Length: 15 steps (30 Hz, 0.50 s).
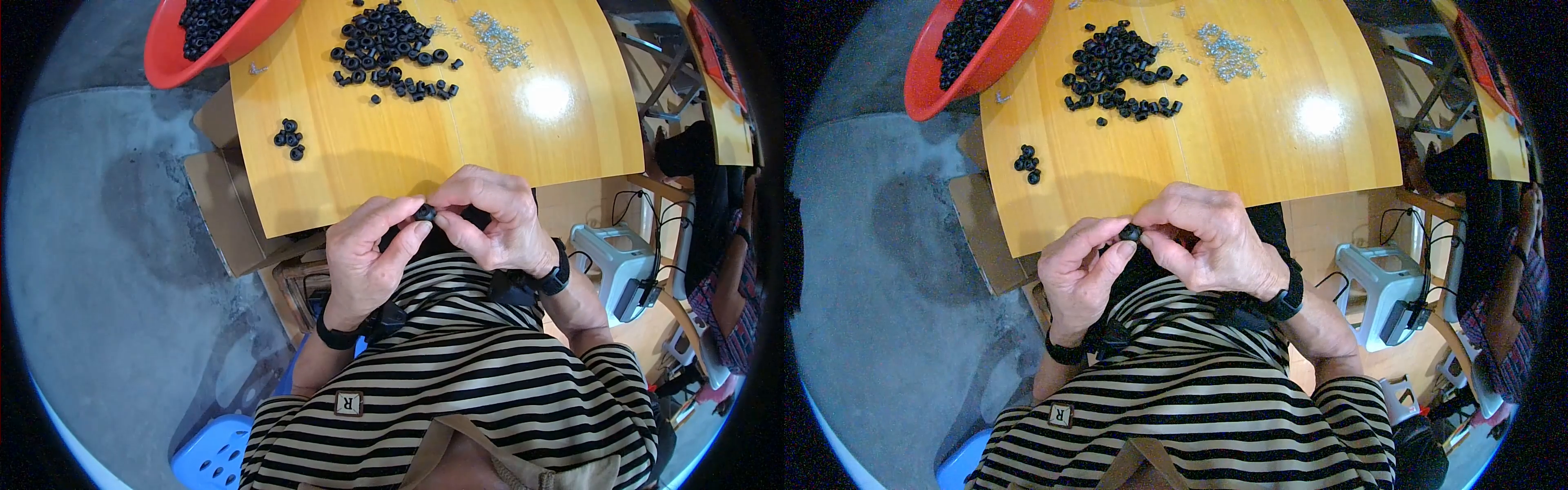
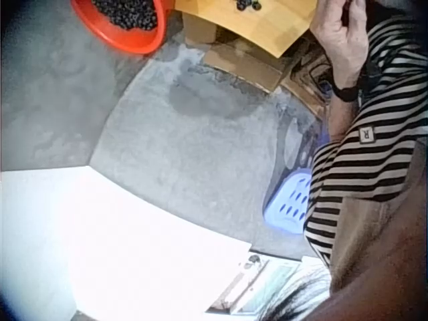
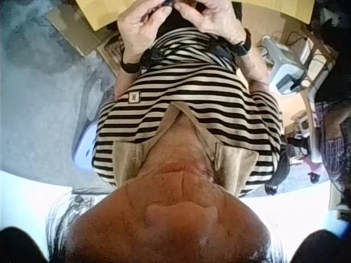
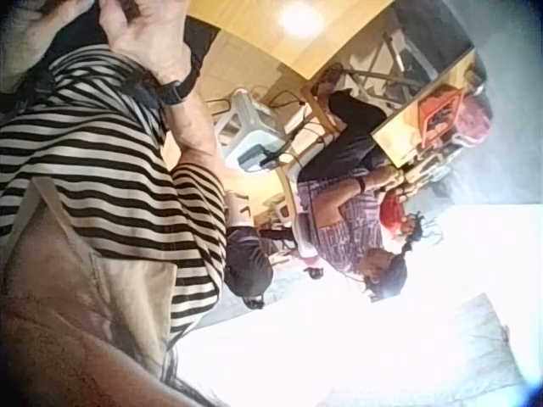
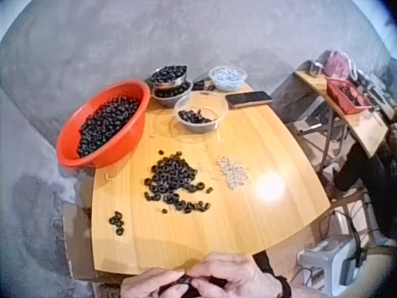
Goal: Manually assembling small plastic and metal components at a workbench.
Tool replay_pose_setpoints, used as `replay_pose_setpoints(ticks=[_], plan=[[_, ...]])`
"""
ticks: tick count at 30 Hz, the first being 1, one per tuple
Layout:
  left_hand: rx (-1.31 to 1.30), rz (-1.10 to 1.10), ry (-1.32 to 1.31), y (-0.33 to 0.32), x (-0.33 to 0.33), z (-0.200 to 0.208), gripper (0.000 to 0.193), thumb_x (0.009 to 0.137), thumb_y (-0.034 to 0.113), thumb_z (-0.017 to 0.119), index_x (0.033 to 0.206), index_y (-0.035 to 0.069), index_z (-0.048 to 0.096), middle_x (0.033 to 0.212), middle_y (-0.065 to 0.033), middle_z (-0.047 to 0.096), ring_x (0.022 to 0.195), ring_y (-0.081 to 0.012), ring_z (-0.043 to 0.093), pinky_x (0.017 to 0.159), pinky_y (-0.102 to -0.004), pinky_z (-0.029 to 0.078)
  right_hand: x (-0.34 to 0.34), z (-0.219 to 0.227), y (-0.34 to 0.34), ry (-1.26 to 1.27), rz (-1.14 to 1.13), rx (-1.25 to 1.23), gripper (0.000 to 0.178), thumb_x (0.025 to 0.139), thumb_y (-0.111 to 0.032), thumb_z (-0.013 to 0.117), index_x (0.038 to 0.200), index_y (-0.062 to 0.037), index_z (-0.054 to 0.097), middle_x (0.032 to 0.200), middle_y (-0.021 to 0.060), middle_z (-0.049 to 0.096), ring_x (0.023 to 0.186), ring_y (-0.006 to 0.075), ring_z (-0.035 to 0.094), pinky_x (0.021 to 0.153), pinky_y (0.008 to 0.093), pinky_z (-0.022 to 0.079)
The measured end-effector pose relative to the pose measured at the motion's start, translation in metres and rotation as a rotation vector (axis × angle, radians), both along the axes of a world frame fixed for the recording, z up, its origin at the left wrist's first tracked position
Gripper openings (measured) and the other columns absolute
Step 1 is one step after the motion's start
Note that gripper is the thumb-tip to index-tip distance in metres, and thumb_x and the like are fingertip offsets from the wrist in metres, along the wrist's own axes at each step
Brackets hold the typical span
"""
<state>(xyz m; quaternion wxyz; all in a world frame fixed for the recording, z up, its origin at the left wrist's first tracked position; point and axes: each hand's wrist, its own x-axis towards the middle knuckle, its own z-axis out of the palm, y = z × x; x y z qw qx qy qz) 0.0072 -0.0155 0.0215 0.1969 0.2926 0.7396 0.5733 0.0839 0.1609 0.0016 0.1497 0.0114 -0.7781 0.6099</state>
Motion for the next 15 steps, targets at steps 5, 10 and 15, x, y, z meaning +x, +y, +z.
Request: replay_pose_setpoints(ticks=[5,10,15], plan=[[0.002,-0.015,-0.068,0.0004,-0.0001,0.0001,0.024,0.078,-0.004,0.073,0.102,-0.003,0.067,0.081,-0.0066,0.065,0.069,-0.0103,0.059,0.063,-0.0219,0.047,-0.0032,-0.0022,-0.0021,0.091,-0.009,0.020,0.017,0.074,0.006,0.065,0.089,-0.0003,0.066,0.075,0.0103,0.066,0.065,0.0204,0.065,0.058,0.0271,0.051],[0.057,0.027,-0.276,-0.0024,0.0038,-0.0031,0.021,0.079,-0.005,0.072,0.100,-0.005,0.067,0.083,-0.0047,0.064,0.073,-0.0078,0.057,0.063,-0.0209,0.045,-0.0055,-0.0068,-0.0052,0.149,0.026,-0.001,0.017,0.072,0.007,0.065,0.087,-0.0006,0.066,0.072,0.0104,0.066,0.062,0.0198,0.065,0.055,0.0273,0.051],[0.044,0.009,-0.339,-0.0062,0.0043,-0.0041,0.019,0.082,-0.006,0.069,0.100,-0.006,0.066,0.086,-0.0056,0.065,0.077,-0.0081,0.058,0.066,-0.0206,0.046,-0.0039,-0.0096,-0.0093,0.176,0.006,0.052,0.017,0.071,0.008,0.066,0.086,-0.0011,0.067,0.072,0.0105,0.066,0.057,0.0188,0.064,0.051,0.0259,0.050]])
